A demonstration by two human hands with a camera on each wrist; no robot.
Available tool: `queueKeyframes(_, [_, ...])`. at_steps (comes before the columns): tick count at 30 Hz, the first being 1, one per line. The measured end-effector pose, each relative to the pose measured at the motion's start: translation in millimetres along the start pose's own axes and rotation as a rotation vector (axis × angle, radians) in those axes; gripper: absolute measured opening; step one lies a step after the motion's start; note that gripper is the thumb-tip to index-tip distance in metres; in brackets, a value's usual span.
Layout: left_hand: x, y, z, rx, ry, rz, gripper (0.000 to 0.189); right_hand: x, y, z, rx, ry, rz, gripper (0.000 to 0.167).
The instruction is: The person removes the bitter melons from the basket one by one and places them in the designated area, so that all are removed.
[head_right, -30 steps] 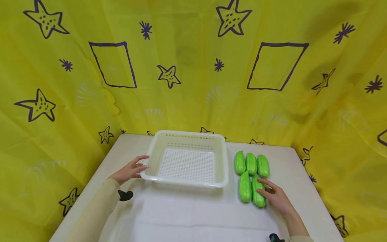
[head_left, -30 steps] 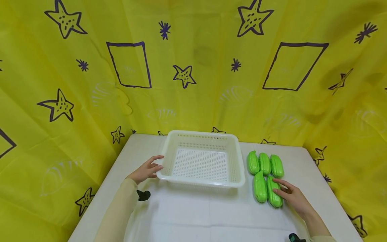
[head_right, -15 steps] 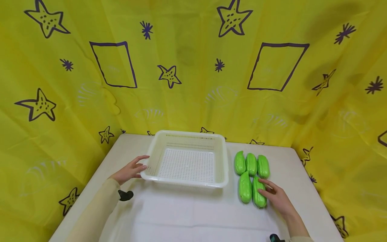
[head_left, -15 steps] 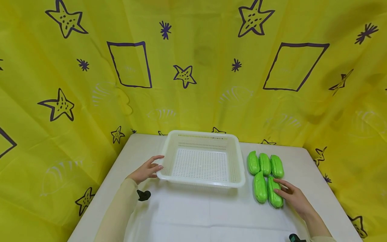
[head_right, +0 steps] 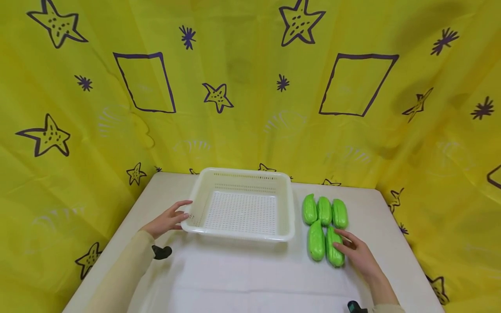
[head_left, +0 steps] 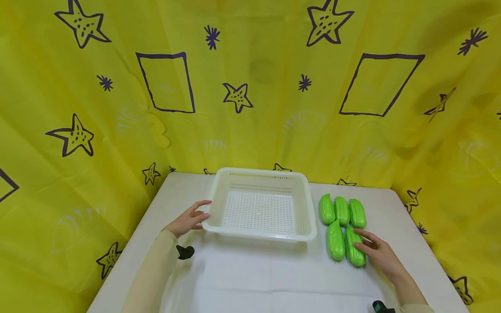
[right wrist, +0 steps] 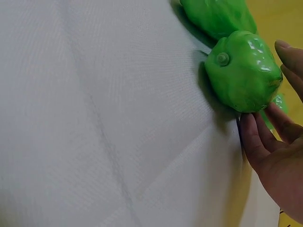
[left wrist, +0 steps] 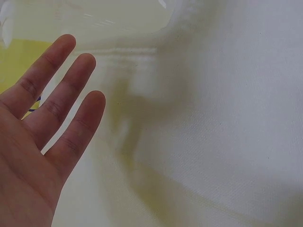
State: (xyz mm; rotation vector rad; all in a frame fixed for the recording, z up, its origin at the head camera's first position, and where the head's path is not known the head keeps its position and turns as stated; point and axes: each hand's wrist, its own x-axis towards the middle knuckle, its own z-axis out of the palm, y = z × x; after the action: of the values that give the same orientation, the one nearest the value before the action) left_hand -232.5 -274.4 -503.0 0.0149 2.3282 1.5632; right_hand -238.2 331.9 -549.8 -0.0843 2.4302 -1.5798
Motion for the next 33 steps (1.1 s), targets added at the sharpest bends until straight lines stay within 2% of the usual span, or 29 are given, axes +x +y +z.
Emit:
queueKeyframes(8, [2.4, -2.9, -0.7, -0.019, -0.001, 0.009, 0.062, -4.1, -6.0, -3.7, -0.080, 0.038, -0.027, 0.064])
queueKeyframes(13, [2.2, -4.6, -1.9, -0.023, -0.022, 0.025, 0.063, -5.1, -10.1, -6.5, -0.075, 0.066, -0.097, 0.058])
queueKeyframes(18, [0.6, -3.5, -1.4, -0.039, -0.038, 0.035, 0.063, -6.2, -18.5, -6.3, -0.099, 0.137, -0.175, 0.051])
queueKeyframes(22, [-0.1, -3.3, -0.7, -0.045, -0.043, 0.032, 0.063, -6.0, -28.4, -5.7, -0.105, 0.168, -0.166, 0.055])
queueKeyframes(26, [0.6, -4.3, -0.7, -0.047, -0.052, 0.033, 0.063, -5.4, -40.4, -4.1, -0.038, 0.171, -0.176, 0.055])
queueKeyframes(33, [2.4, -4.1, -3.1, -0.065, -0.049, 0.059, 0.061, -0.8, -76.9, 13.1, 0.185, 0.158, -0.291, 0.045])
